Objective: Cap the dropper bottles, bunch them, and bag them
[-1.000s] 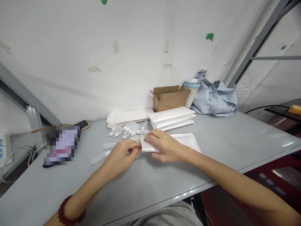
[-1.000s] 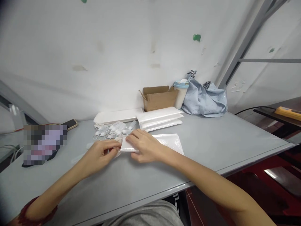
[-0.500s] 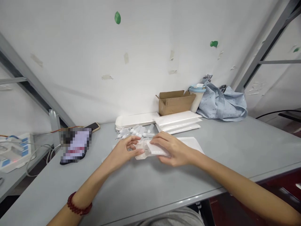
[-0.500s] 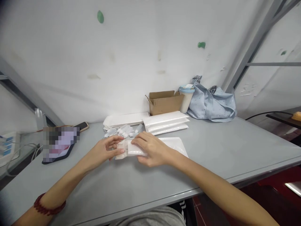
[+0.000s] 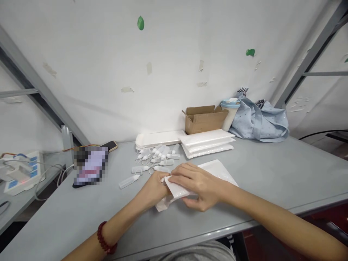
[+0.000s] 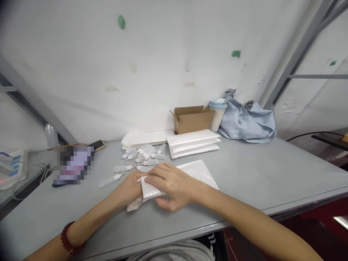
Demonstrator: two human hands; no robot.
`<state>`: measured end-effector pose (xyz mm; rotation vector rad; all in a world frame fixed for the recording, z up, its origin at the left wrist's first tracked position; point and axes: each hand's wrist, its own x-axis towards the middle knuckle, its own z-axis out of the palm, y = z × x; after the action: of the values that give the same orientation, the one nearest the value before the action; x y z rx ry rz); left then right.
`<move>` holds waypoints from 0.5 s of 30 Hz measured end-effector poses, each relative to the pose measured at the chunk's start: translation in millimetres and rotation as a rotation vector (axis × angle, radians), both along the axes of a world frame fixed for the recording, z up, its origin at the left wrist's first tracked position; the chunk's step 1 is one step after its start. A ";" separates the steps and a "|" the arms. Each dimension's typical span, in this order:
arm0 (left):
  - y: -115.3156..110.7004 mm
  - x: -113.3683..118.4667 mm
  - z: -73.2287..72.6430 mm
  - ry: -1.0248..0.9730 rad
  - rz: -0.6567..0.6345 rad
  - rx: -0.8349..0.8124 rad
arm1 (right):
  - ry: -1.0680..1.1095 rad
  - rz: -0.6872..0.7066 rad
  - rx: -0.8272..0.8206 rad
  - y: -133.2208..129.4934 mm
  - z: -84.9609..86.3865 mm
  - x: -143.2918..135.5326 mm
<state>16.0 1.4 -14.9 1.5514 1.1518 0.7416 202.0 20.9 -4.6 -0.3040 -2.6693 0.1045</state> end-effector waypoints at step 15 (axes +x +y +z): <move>15.3 -32.1 13.4 0.068 0.242 -0.157 | -0.315 -0.329 0.311 -13.8 -37.6 -15.1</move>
<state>-16.0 16.7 -1.5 1.3294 1.4306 0.7415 186.9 7.1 -42.2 -0.6972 -2.8379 -0.4929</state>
